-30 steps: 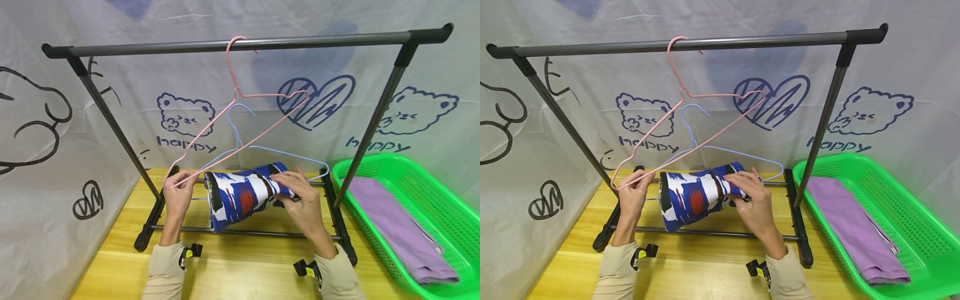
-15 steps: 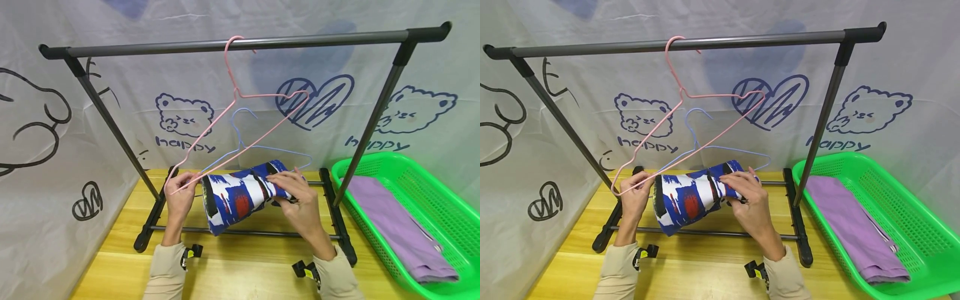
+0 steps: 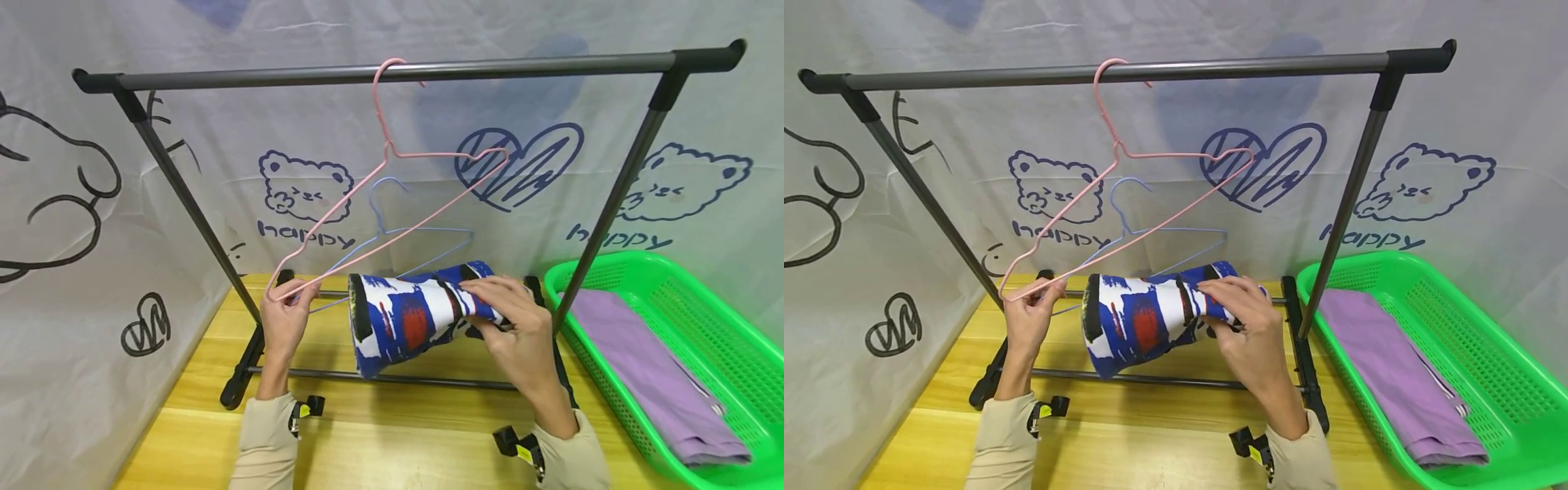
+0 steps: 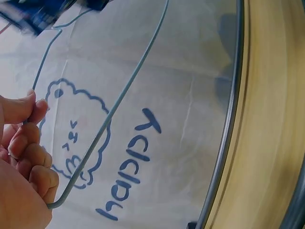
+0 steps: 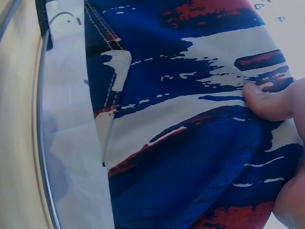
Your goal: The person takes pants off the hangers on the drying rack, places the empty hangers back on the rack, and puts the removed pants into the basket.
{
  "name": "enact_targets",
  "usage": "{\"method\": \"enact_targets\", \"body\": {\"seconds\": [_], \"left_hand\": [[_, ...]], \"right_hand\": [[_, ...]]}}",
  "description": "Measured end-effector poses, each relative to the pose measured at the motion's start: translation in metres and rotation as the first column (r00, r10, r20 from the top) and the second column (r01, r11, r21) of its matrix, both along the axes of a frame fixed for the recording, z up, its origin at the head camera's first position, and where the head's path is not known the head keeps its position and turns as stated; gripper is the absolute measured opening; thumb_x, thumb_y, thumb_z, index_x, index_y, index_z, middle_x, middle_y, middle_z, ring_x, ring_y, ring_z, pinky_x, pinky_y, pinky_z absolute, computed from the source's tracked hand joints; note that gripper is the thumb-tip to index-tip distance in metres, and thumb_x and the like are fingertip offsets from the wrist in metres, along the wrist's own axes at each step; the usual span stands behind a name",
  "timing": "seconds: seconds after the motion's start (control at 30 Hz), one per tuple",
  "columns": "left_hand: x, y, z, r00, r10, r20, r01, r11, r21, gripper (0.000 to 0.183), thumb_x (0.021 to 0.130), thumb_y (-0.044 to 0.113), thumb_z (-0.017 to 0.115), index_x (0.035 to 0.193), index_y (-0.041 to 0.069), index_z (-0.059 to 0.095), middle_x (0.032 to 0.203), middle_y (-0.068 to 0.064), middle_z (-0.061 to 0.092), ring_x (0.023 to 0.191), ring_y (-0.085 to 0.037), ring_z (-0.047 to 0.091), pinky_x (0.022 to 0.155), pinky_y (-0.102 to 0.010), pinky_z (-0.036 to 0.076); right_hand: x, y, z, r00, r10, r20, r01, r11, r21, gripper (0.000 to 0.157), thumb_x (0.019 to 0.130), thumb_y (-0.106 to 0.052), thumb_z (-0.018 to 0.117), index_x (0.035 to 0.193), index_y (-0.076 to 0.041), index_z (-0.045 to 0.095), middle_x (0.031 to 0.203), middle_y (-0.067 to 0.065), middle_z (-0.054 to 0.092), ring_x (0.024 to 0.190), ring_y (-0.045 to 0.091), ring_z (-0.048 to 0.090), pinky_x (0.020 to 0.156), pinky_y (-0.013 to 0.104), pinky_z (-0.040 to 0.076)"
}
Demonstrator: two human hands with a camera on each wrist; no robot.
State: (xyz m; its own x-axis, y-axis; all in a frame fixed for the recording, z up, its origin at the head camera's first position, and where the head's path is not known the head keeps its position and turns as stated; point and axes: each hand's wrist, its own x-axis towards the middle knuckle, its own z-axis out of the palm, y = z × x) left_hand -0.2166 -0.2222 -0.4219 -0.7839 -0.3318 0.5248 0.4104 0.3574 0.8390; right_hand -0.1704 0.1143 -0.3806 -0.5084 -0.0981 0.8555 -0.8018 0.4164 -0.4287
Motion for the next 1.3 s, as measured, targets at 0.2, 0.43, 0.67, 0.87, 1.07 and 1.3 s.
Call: {"method": "enact_targets", "body": {"seconds": [0.2,0.43,0.67,0.87,1.07,1.3], "left_hand": [[0.001,-0.017,-0.001,0.999,0.041,-0.029,-0.041,0.999,-0.015,0.022,0.091,0.014,0.08,0.076,-0.002,0.076,0.064,-0.004,0.065,0.052,-0.005,0.043,0.047,-0.019,0.03],[0.011,-0.026,0.013,0.997,0.07,-0.026,-0.07,0.997,0.021,0.018,0.094,0.005,0.074,0.082,-0.008,0.076,0.07,-0.009,0.071,0.053,0.0,0.052,0.046,-0.014,0.036],[0.025,-0.03,0.032,0.988,0.102,-0.116,-0.101,0.995,0.017,0.013,0.094,-0.006,0.07,0.088,-0.017,0.074,0.073,0.008,0.064,0.061,0.0,0.05,0.056,-0.015,0.04],[0.024,-0.045,0.026,0.975,0.152,-0.162,-0.158,0.987,-0.024,0.009,0.094,-0.002,0.071,0.093,-0.008,0.079,0.077,0.003,0.064,0.07,-0.005,0.051,0.06,-0.014,0.039],[0.029,-0.052,0.028,0.97,0.19,-0.148,-0.202,0.977,-0.066,0.011,0.095,0.0,0.071,0.1,-0.004,0.08,0.089,-0.006,0.066,0.078,-0.005,0.056,0.064,-0.012,0.044],[0.039,-0.059,0.034,0.955,0.25,-0.159,-0.266,0.96,-0.088,0.013,0.095,-0.002,0.07,0.104,-0.006,0.078,0.092,-0.007,0.064,0.072,-0.006,0.046,0.059,-0.014,0.035]], "right_hand": [[-0.002,0.016,0.001,0.997,-0.07,0.018,0.07,0.997,0.01,0.049,0.069,0.019,0.084,0.111,-0.005,0.079,0.107,0.008,0.077,0.109,0.029,0.066,0.102,0.031,0.044],[-0.002,0.035,0.0,0.984,-0.161,0.076,0.157,0.985,0.065,0.045,0.07,0.014,0.086,0.111,-0.003,0.079,0.109,0.011,0.076,0.111,0.03,0.065,0.104,0.03,0.042],[-0.005,0.045,0.0,0.971,-0.233,0.05,0.229,0.97,0.085,0.043,0.069,0.015,0.087,0.109,0.0,0.079,0.107,0.016,0.076,0.108,0.036,0.066,0.101,0.04,0.045],[-0.007,0.048,-0.002,0.962,-0.268,0.047,0.264,0.961,0.078,0.044,0.067,0.016,0.087,0.107,-0.001,0.079,0.106,0.015,0.076,0.107,0.036,0.066,0.098,0.045,0.045],[-0.009,0.049,-0.003,0.96,-0.274,0.054,0.269,0.96,0.083,0.044,0.067,0.014,0.088,0.108,-0.002,0.079,0.106,0.015,0.076,0.107,0.035,0.066,0.098,0.044,0.046],[-0.01,0.052,-0.005,0.963,-0.266,0.039,0.264,0.963,0.058,0.045,0.066,0.015,0.088,0.108,-0.001,0.079,0.106,0.016,0.076,0.106,0.036,0.066,0.097,0.046,0.045]]}}
